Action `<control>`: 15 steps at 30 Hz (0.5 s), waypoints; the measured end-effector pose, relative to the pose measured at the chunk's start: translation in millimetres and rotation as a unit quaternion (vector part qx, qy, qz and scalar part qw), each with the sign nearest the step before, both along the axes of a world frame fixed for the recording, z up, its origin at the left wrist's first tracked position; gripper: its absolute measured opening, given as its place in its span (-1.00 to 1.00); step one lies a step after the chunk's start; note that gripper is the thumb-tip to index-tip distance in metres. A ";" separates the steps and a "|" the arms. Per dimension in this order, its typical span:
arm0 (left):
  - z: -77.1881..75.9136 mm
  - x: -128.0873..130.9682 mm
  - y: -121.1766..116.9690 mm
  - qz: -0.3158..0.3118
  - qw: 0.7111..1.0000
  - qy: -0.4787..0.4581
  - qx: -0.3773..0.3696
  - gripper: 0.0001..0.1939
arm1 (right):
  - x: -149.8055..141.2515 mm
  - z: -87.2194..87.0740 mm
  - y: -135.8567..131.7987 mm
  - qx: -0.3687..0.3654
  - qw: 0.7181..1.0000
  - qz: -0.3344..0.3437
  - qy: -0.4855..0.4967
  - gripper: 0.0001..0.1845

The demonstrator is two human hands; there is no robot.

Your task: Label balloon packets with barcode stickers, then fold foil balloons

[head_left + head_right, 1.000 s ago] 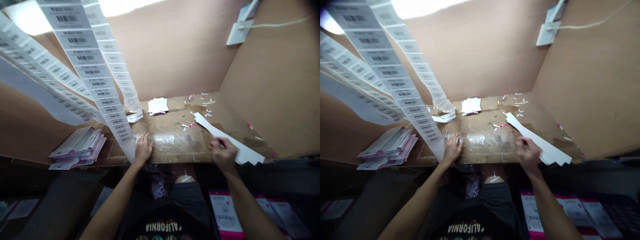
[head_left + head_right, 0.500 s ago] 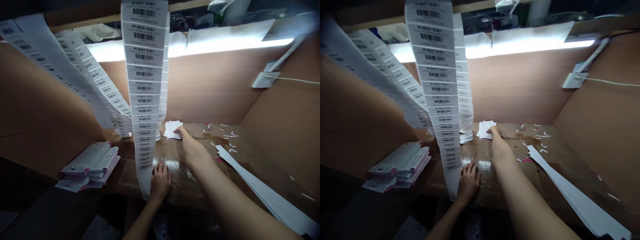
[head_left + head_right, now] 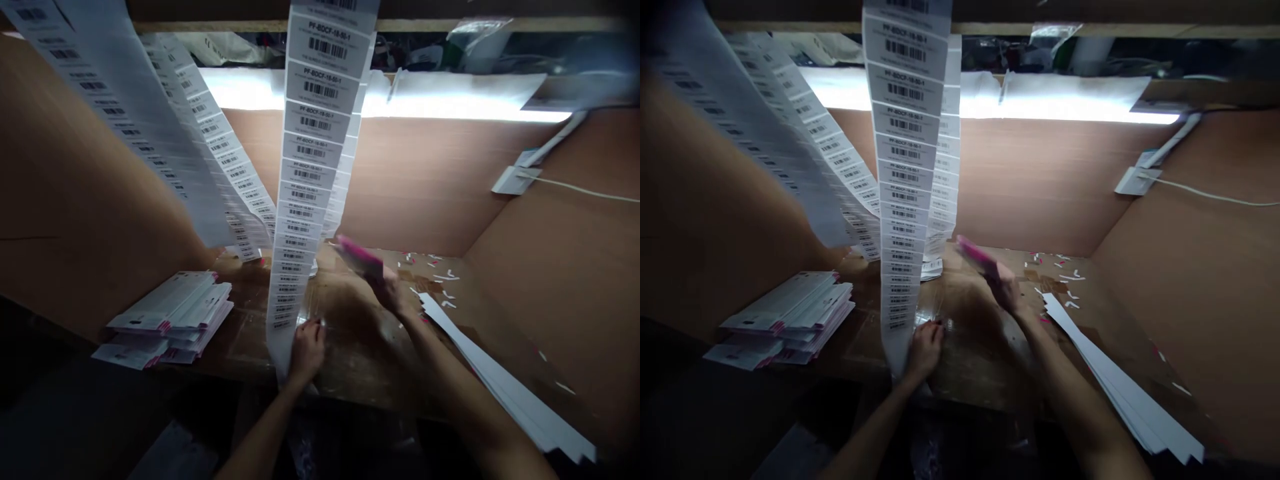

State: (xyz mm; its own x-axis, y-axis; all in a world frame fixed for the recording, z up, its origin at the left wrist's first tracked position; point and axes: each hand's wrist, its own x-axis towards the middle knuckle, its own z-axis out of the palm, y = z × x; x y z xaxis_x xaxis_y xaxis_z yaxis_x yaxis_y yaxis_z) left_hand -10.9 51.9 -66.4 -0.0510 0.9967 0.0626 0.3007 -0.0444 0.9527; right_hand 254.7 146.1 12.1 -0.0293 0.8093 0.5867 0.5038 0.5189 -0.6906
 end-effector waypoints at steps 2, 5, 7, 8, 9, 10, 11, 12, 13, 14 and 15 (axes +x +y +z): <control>19.8 -1.6 9.7 -0.045 0.991 -0.101 -0.070 -0.52 | 29.3 -5.1 -46.1 0.030 0.992 0.032 -0.115 -0.81; 56.7 12.9 14.2 -0.244 0.914 -0.255 -0.197 -0.38 | 61.5 -9.7 -113.6 0.086 0.939 0.108 -0.314 -0.80; 78.6 33.2 8.2 -0.350 0.850 -0.313 -0.240 -0.41 | 74.2 -7.5 -139.6 0.115 0.927 0.082 -0.347 -0.80; 86.6 44.5 3.2 -0.373 0.839 -0.323 -0.231 -0.39 | 78.8 -5.3 -145.7 0.123 0.940 0.029 -0.316 -0.84; 91.7 55.2 -2.4 -0.379 0.841 -0.328 -0.206 -0.36 | 82.3 -2.8 -148.2 0.125 0.959 -0.037 -0.250 -0.87; 93.7 64.8 -7.9 -0.373 0.851 -0.329 -0.167 -0.34 | 84.5 -0.6 -148.2 0.122 0.974 -0.101 -0.163 -0.81; 92.5 72.8 -12.8 -0.358 0.867 -0.326 -0.122 -0.35 | 85.2 0.5 -147.1 0.113 0.979 -0.149 -0.077 -0.71; 88.2 79.1 -16.7 -0.338 0.884 -0.314 -0.075 -0.39 | 84.0 -0.1 -146.1 0.096 0.981 -0.167 -0.002 -0.61; 81.4 83.7 -19.7 -0.319 0.902 -0.289 -0.032 -0.45 | 80.9 -3.2 -145.9 0.072 0.983 -0.156 0.061 -0.53; 72.7 86.8 -21.7 -0.304 0.918 -0.253 0.005 -0.51 | 75.9 -8.8 -147.3 0.044 0.985 -0.128 0.110 -0.46; 62.9 88.7 -23.1 -0.291 0.933 -0.209 0.035 -0.56 | 69.3 -17.1 -150.2 0.012 0.985 -0.098 0.145 -0.40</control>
State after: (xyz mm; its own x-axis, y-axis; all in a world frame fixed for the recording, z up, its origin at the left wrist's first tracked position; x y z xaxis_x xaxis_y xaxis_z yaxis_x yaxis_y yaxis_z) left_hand 77.9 28.9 -3.5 0.4624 0.8576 0.2250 -0.1909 -0.1516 0.9698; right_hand 324.0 -4.1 -4.9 0.2963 0.7691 0.5663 0.3796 0.4492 -0.8087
